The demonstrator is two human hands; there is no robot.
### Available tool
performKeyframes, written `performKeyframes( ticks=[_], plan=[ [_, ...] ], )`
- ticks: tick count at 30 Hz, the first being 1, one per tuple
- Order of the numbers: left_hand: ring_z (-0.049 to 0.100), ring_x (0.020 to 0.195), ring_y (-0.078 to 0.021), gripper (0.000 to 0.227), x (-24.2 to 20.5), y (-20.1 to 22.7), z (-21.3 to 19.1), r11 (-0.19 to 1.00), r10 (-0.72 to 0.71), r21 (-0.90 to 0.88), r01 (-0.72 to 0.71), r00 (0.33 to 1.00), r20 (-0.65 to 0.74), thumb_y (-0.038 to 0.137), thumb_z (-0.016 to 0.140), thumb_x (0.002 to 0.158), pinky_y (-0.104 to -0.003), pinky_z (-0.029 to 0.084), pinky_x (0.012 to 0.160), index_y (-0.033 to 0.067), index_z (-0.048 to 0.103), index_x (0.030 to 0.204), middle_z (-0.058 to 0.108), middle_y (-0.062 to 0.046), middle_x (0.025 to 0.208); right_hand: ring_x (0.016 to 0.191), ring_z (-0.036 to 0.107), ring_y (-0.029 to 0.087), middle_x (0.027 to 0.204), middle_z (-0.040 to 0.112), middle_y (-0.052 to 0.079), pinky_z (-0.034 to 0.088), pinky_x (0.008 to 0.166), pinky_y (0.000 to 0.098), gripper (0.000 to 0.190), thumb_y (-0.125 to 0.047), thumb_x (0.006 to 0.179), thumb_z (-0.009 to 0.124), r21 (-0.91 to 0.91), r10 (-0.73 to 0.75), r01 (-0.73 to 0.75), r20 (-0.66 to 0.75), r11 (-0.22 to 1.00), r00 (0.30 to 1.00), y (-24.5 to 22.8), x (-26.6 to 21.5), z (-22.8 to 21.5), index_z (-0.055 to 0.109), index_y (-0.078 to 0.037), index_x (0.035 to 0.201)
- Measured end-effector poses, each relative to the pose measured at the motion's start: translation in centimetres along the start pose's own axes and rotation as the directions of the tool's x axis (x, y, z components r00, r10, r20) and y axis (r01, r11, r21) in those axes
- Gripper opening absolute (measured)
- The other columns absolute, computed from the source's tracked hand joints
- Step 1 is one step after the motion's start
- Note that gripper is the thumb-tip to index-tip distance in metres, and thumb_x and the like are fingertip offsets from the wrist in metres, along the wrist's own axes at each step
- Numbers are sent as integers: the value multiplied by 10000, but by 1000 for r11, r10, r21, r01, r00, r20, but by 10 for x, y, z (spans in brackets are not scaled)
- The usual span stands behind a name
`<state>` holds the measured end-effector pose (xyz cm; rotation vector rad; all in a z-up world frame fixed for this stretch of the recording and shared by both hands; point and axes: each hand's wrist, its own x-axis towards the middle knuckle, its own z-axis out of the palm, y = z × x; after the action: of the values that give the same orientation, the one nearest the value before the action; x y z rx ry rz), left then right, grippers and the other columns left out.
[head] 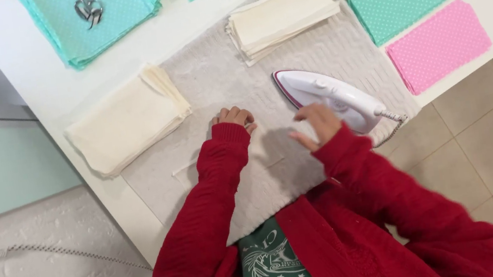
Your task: Ironing small strips of white fabric on a craft table.
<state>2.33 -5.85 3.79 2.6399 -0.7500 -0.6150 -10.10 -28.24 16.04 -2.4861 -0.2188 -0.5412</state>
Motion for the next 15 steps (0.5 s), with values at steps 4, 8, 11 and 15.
performKeyframes(
  ticks=[4,8,11,15],
  plan=[
    [527,1130,-164,153,2,7,-8,999,-15,52,10,996,88,441,678,920,-429,428,987,304,665,988,583,91,1034,884,657,249,968,634,64,570,785,350,308,-321,863,768,78,194,-201,79,977,978,10,-42,50,665,-123,1075],
    [599,1100,-224,176,5,16,-18,998,-61,3,64,919,389,420,552,994,-451,435,969,262,582,1066,648,25,1113,1046,642,266,1194,641,77,546,914,385,749,-450,736,864,275,388,-479,327,833,862,13,-60,80,548,-140,1341],
    [710,603,-133,132,-32,16,-29,922,47,-381,62,962,270,391,562,1001,-286,556,612,292,513,1073,749,63,988,1004,641,283,1046,692,52,545,952,411,667,-473,656,908,198,333,-446,427,873,841,10,-69,91,667,-152,1187],
    [668,508,-120,111,-89,47,-97,838,71,-545,-21,995,71,340,611,977,-200,504,528,296,533,1042,743,107,781,947,646,237,956,699,-19,541,885,399,380,-390,708,900,332,245,-416,451,847,858,7,-62,57,716,-153,942]
  ],
)
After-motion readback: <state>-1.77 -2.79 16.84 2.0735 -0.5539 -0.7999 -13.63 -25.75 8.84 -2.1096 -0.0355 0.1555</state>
